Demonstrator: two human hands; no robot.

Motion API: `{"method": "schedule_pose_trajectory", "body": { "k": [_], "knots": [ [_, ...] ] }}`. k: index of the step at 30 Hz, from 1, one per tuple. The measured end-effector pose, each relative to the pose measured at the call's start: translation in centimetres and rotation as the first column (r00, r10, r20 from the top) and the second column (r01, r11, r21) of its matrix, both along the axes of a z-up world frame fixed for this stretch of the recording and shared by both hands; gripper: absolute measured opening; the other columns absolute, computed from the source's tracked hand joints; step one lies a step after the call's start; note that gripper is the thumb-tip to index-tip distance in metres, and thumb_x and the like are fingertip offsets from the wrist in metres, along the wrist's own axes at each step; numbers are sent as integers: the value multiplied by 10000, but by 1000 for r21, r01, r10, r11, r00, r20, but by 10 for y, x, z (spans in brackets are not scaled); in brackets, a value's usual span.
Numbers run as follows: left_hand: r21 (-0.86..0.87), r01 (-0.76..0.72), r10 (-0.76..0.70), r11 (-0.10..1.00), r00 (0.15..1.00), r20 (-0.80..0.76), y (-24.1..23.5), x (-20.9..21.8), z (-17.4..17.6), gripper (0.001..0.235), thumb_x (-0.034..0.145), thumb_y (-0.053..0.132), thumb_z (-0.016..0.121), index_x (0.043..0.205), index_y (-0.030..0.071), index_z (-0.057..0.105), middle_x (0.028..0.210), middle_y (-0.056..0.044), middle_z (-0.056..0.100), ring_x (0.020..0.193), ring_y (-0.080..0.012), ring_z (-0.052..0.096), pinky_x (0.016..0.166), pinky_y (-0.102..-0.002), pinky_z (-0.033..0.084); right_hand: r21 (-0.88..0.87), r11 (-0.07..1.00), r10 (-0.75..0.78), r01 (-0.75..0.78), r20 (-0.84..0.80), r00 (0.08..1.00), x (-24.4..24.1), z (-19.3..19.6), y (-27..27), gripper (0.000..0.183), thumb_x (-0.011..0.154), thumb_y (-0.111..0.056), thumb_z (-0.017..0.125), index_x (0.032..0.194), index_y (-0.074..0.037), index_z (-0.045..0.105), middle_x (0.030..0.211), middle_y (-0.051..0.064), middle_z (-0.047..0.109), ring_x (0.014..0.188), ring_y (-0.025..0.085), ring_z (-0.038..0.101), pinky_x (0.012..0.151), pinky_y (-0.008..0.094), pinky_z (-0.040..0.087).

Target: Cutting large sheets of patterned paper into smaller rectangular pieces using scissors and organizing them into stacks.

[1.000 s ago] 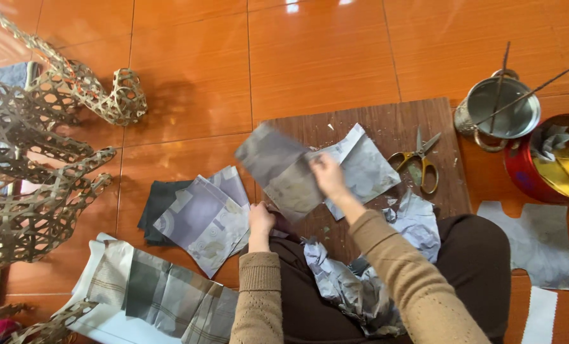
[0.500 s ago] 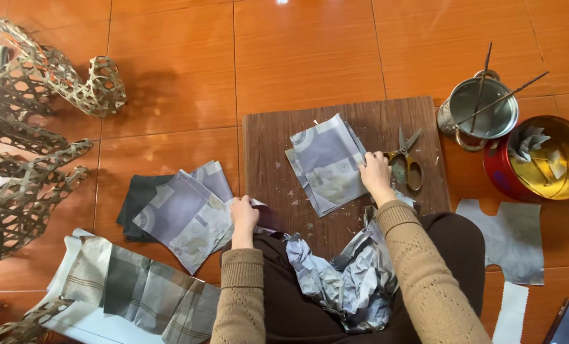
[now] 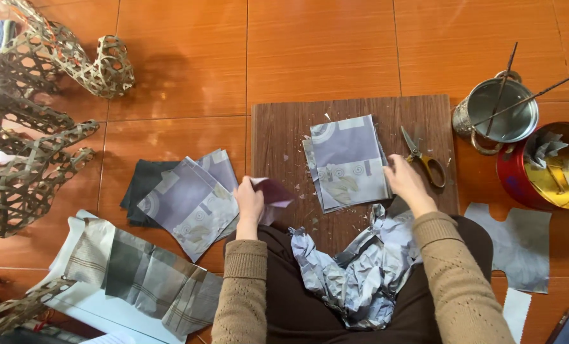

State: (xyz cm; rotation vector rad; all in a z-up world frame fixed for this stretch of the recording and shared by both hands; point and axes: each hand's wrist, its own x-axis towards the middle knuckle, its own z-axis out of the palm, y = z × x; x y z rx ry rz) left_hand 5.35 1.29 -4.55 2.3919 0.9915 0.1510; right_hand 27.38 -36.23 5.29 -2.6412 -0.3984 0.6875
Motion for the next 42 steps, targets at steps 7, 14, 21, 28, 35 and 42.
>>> {"method": "schedule_pose_trajectory", "body": {
  "k": [7,14,21,28,35,42],
  "knots": [
    [-156,-117,178,981,865,468,-27,12,77,230,845,115,652,1052,107,552,845,-235,640,886,-479,643,788,-535,520,-156,987,7,40,292,956,26,-64,-59,488,874,-128,675,1344,-73,556,1178,254,572,946,492,670,825,534,569],
    [-357,-90,323,930,664,675,-84,31,143,232,823,67,761,999,146,633,793,-98,679,762,-182,681,702,-349,563,-243,950,-118,197,305,945,24,-57,-61,614,850,-296,719,1295,14,432,1190,346,462,997,562,583,865,564,490],
    [-716,79,507,693,653,563,-123,28,155,286,831,108,746,1084,78,616,849,-55,627,801,-147,583,732,-317,531,665,747,172,-9,-180,969,-100,99,47,511,931,-218,559,1395,-14,492,1249,309,579,1214,439,516,1045,526,393],
    [-875,76,698,478,572,431,-105,2,118,335,797,109,802,1093,111,645,883,-3,670,793,-90,621,708,-216,531,705,658,-42,263,-314,948,-137,63,71,133,935,-198,652,1045,-132,688,821,41,697,773,85,571,723,287,502],
    [-851,-7,720,526,536,441,-93,7,73,157,856,238,784,874,123,679,645,38,577,555,-42,543,471,-158,432,748,609,-43,266,-304,952,-144,40,50,90,959,-166,613,973,-139,698,720,-16,654,663,50,544,591,200,451],
    [-839,-99,749,535,516,416,-76,4,56,211,872,337,760,854,140,688,603,20,612,489,-39,551,397,-156,409,687,626,-129,370,-377,917,-156,69,55,133,969,-201,599,915,-144,707,611,-25,610,528,55,509,475,174,394]
  ]
}}
